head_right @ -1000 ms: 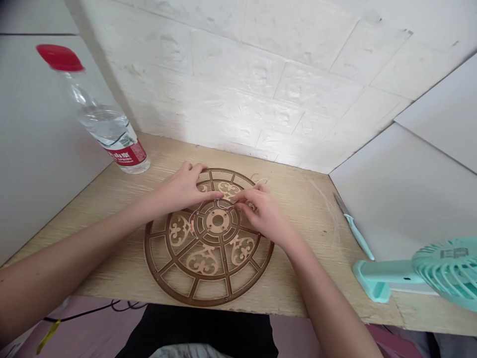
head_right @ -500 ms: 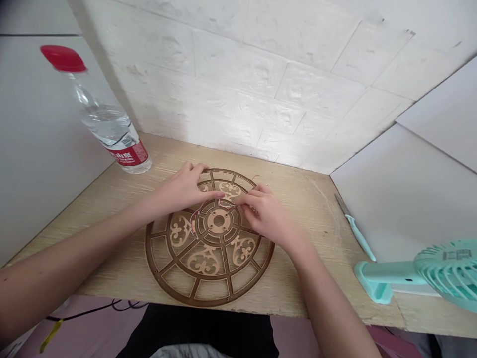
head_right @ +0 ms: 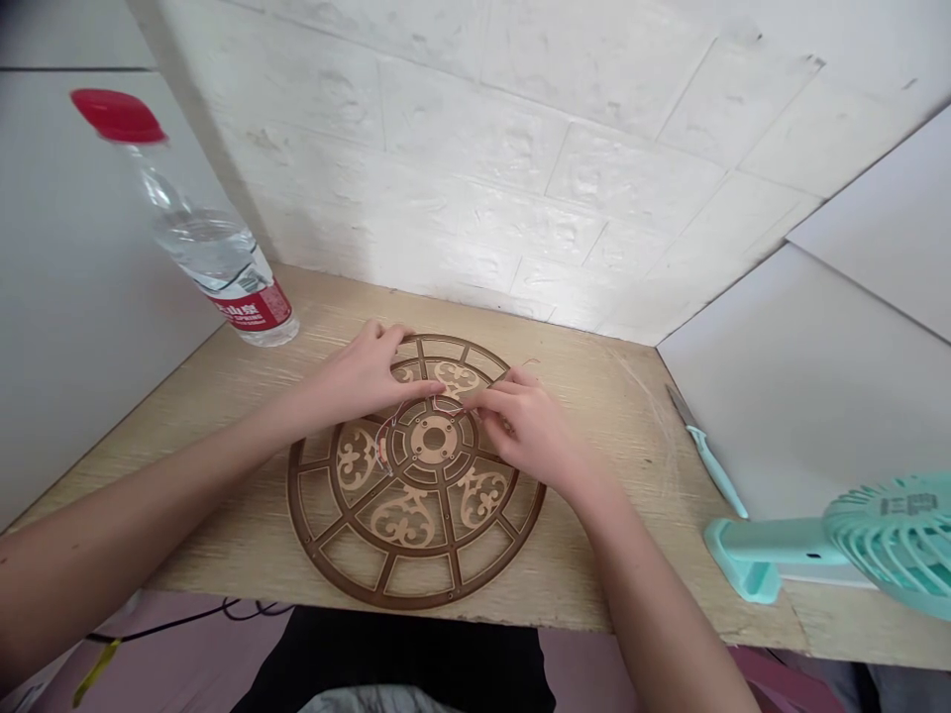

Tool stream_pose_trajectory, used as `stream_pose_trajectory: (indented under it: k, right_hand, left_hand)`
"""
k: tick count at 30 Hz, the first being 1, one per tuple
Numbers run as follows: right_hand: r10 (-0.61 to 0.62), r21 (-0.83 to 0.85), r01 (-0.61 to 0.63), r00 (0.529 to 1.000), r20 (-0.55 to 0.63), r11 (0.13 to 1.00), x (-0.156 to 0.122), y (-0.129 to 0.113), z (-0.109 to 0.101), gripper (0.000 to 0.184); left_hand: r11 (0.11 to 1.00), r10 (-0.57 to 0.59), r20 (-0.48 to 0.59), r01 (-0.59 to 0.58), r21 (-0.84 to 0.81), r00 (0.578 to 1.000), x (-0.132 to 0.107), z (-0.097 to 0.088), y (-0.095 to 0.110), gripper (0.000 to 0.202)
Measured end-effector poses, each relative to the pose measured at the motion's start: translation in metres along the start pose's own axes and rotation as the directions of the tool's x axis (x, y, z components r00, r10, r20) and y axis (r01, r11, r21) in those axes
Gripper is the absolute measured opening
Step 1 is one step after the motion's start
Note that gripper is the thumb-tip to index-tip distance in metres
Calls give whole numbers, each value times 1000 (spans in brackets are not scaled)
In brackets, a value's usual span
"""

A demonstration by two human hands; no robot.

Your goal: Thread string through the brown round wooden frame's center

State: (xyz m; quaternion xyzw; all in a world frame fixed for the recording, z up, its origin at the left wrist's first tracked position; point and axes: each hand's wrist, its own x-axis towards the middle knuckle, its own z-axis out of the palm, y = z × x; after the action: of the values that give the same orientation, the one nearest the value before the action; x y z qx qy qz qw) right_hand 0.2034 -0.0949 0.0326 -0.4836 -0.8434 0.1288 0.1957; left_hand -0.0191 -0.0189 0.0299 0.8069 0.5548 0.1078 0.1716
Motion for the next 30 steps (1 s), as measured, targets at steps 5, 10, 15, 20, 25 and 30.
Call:
stream_pose_trajectory:
  k: [5,10,15,20,25,30]
  right_hand:
    - [-20,-39,20,1000,7,999,2,-5,1,25]
    - [3,-24,-3,1000,12,1000,2,-7,1,21]
    - [-9,-30,8,999,-31,1000,2,-7,5,18]
    - [-3,-50,-7,981,-192,999,5,-13,20,26]
    - [-27,-98,1,964,-265,995,6,-14,30,25]
    - [-126,-126,92,947,-294,988,4,-18,30,19]
  left_hand:
    - [1000,6,5,-5,-12,1000,0,0,0,98]
    - [1000,4,-6,-4,-15,1000,0,0,1,94]
    - [1000,-13,-20,13,5,1000,0,0,3,96]
    - [1000,11,-34,-11,11,999,-1,1,2,89]
    - [1000,-6,-4,7,9,1000,-1,0,1,90]
    - [1000,8,-18,-8,2,1000,0,2,0,87]
